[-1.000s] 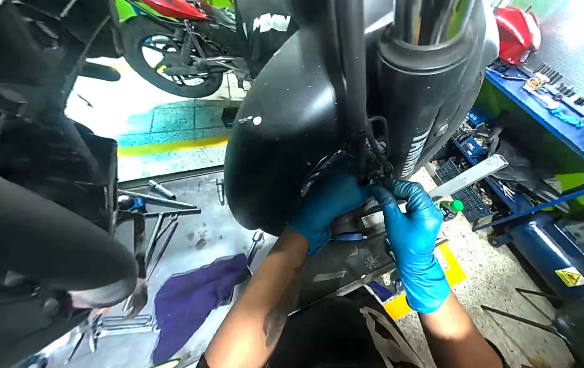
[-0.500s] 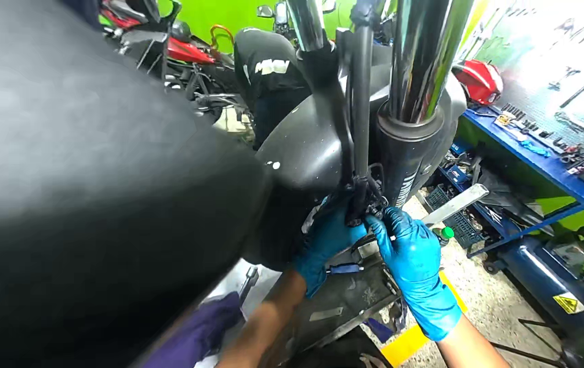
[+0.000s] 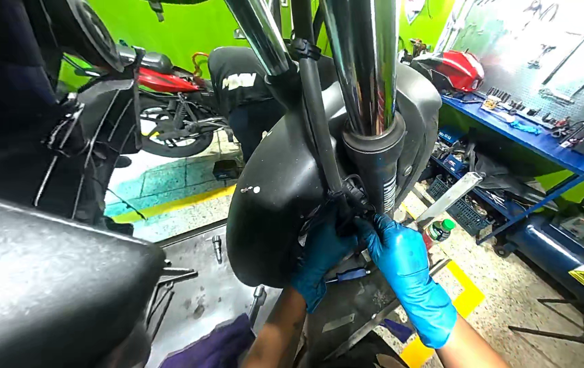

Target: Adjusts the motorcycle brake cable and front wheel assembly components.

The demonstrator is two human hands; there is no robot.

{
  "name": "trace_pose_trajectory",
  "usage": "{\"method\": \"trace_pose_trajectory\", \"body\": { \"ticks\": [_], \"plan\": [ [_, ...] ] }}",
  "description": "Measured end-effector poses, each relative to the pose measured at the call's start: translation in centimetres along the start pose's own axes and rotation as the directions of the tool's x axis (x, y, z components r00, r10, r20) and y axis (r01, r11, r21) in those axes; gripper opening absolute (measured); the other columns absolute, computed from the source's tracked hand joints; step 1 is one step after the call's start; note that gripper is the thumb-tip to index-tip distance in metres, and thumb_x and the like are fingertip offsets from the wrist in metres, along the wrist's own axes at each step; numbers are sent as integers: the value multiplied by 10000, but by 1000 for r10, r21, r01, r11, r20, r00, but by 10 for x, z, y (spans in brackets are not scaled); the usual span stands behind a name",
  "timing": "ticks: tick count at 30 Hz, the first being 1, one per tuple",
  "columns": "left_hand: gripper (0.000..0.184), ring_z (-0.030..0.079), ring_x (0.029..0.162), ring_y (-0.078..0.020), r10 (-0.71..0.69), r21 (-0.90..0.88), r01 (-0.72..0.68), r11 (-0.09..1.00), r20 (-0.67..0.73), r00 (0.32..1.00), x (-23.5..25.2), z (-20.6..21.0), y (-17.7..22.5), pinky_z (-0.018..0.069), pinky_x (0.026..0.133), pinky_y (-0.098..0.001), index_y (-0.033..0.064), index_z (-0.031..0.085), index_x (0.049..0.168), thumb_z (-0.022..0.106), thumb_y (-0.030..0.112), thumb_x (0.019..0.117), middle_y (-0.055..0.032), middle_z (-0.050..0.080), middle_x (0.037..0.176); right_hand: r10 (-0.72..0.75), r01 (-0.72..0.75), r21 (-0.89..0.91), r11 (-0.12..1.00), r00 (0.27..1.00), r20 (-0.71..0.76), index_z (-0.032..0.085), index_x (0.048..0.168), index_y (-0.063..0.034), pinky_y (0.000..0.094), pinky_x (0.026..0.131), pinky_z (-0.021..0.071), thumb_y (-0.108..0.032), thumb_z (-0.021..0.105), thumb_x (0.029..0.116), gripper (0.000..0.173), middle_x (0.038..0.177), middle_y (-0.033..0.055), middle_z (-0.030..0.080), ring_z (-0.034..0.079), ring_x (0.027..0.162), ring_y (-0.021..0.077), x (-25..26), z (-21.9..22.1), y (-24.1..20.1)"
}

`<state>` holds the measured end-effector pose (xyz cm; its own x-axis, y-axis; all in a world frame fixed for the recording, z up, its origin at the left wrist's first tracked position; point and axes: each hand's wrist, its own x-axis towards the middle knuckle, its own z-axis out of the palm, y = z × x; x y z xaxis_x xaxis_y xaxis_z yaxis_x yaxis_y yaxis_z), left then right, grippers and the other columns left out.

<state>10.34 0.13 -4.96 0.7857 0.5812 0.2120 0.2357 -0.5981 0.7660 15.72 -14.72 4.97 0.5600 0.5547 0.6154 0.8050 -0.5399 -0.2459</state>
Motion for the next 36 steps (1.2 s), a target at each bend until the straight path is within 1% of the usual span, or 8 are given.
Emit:
{"method": "trace_pose_trajectory", "body": {
  "ticks": [7,12,14,16,20,24,31,36],
  "plan": [
    [643,663,1091,-207,156,-145,-167,975,-85,984,-17,9,-35,577,913,-465,147,600,1350,836,415,815,-101,669,1224,-85,81,-43,996,992,-99,738,868,-50,460,605,566,-184,662,898,157,788,117,696,701,732,310,-9,13,8],
    [594,637,1088,-212,-18,-259,6,966,-45,999,-20,-32,41,539,949,-443,47,585,1315,818,242,803,-129,654,1194,177,-296,303,906,914,364,719,1035,-108,538,593,549,-514,580,1009,429,759,102,687,692,688,300,1,-17,-3],
    [567,657,1062,-191,-54,-257,40,966,-48,997,-18,-35,52,560,945,-427,48,603,1279,849,202,793,-106,674,1154,209,-350,381,856,907,364,693,961,-121,495,535,513,-508,469,1061,458,691,86,632,647,620,264,0,-17,-7],
    [529,651,1082,-222,-23,-247,19,969,-15,1000,-25,-41,57,542,953,-461,48,601,1298,827,168,835,-127,672,1184,195,-305,389,869,935,298,702,933,-94,499,586,526,-430,499,1067,415,717,89,660,673,670,267,3,-12,-8],
    [487,669,1002,-195,-7,-258,0,966,-24,1000,-24,-40,56,561,900,-436,56,615,1251,825,175,828,-105,688,1102,-65,55,175,983,996,55,679,901,-64,471,555,543,-301,515,1068,333,738,108,652,684,680,290,-4,-14,-5],
    [446,677,943,-156,50,-232,-66,970,-75,996,-9,-34,51,572,874,-418,48,665,1134,843,226,766,-73,699,1013,-148,138,106,985,985,89,680,931,-46,492,608,551,-235,545,1050,260,780,126,655,686,730,312,-2,-17,-2],
    [571,676,1032,-134,263,-273,-319,908,-224,939,-2,-26,38,552,944,-342,-43,617,1214,823,211,747,-137,700,1100,-375,370,-105,923,927,-27,699,903,0,481,676,561,-218,646,986,240,821,171,715,724,782,337,8,-5,13],
    [549,684,1004,-107,245,-285,-284,916,-164,956,4,-28,41,563,921,-354,-4,624,1204,799,229,739,-93,712,1074,-490,462,-198,864,863,-126,711,921,-23,422,654,532,-192,644,981,191,812,141,705,699,749,300,10,-2,21]
  ]
}}
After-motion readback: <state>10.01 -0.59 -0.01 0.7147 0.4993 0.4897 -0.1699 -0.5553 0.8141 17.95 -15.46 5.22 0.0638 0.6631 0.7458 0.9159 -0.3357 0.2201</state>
